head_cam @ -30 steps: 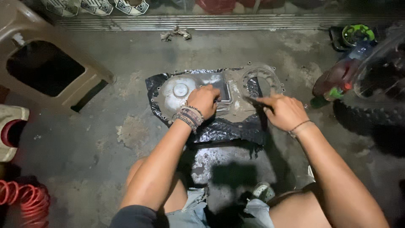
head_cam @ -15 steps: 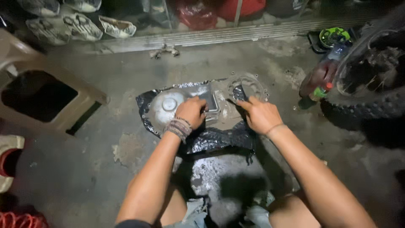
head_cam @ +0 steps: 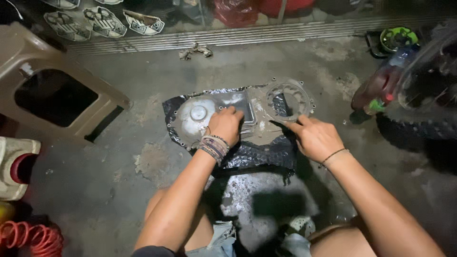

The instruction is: The person scrapes a metal engine casing with a scraper tool while sitting on the floor. They hold the casing with one hand and use the tool to remove residue from the surface.

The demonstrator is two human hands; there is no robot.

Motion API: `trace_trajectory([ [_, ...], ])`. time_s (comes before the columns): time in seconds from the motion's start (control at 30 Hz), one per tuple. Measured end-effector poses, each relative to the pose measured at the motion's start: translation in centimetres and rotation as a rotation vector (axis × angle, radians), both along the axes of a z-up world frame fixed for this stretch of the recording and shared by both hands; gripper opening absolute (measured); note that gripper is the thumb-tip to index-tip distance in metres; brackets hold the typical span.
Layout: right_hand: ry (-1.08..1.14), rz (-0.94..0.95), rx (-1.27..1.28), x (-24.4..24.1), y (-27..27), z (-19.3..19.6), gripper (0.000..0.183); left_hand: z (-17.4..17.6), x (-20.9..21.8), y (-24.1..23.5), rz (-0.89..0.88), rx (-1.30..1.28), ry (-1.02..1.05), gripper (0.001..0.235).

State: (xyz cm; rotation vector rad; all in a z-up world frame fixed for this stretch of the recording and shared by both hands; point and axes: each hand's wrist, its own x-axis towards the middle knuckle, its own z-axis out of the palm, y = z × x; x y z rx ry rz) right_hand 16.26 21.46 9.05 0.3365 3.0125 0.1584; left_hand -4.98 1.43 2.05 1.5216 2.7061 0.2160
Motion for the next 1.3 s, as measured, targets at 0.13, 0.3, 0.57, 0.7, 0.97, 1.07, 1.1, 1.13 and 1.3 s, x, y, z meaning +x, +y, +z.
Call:
trace_trajectory([
  [0.13,0.027,0.005,-0.035,-0.9,-0.1,-1.5,0.066,0.5,0.1,0.5,-0.011,-0.018,0.016,0.022],
  [0.3,0.134,-0.091,-0.231,1.8,0.4,-4.5,0.052,0.5,-0.3,-0.3,-0.025,0.049,0.001,0.022],
  [0.57,0.317,-0.084,-0.373,1.9,-0.8,-8.6,0.045,-0.6,-0.7,-0.4,-0.015,0.034,0.009,0.022],
  [0.7,0.313,-0.035,-0.437,2.3,-2.0,-7.7,0.048,-0.4,-1.0,0.0,-0.019,0.025,-0.012,0.020],
  [0.97,0.458,-0.078,-0.343,2.4,-1.9,-10.0,0.041,0.1,-1.1,0.5,-0.012,-0.023,-0.041,0.025],
  [1.07,0.479,-0.102,-0.271,2.6,-0.7,-10.4,0.039,0.5,-0.9,0.1,-0.004,-0.033,-0.057,0.026],
  [1.1,0.489,-0.119,-0.229,2.8,-0.1,-10.4,0.041,0.8,-0.8,0.2,-0.004,-0.030,-0.065,0.024],
  [1.13,0.488,-0.123,-0.226,2.7,-0.6,-10.5,0.041,0.7,-0.8,0.2,-0.009,-0.029,-0.067,0.024],
  [1.3,0.440,-0.011,-0.305,3.1,-1.1,-11.0,0.045,0.1,-0.9,0.2,-0.004,-0.051,-0.078,0.033],
])
